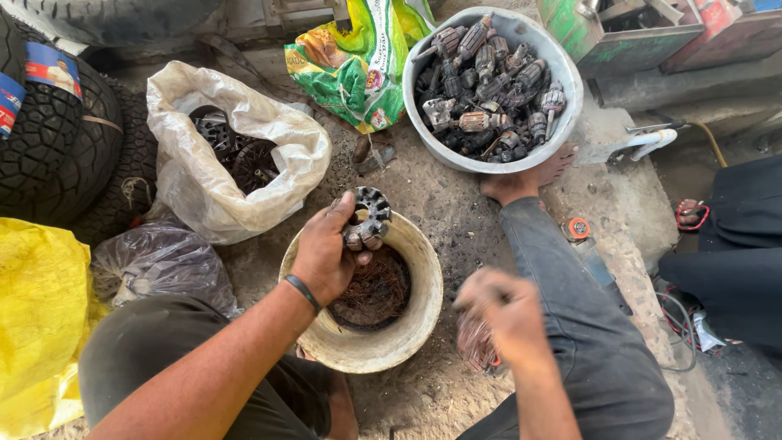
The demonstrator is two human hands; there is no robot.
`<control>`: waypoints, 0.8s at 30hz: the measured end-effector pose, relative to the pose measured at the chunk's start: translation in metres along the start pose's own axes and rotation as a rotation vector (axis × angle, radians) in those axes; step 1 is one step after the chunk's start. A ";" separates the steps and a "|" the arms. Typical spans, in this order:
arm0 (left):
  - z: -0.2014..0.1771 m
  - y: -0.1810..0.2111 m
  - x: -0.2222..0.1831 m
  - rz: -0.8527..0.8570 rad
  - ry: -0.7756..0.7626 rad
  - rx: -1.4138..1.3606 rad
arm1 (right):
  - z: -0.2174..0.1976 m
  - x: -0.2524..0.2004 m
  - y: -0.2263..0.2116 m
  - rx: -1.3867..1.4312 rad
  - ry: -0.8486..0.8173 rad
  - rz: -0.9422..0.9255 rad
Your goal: The person removes copper wire from motor components by hand and using a pair of scissors, placing the extracted copper into a pile.
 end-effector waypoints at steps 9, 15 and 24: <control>-0.004 0.007 0.012 0.352 0.157 1.011 | -0.044 -0.011 -0.024 0.512 0.471 -0.244; -0.018 0.016 0.010 0.225 0.182 0.045 | 0.013 -0.013 -0.029 0.516 -0.250 -0.162; -0.007 0.013 0.021 0.334 0.027 0.773 | -0.092 -0.005 0.012 0.569 0.723 -0.038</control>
Point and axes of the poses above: each hand's wrist, its own x-axis towards the middle knuckle, its own z-axis out of the palm, y = z × x, the point moved 8 cm from there along x, towards the middle knuckle, and after that the axes turned 2 degrees about z, right-handed, at the moved point
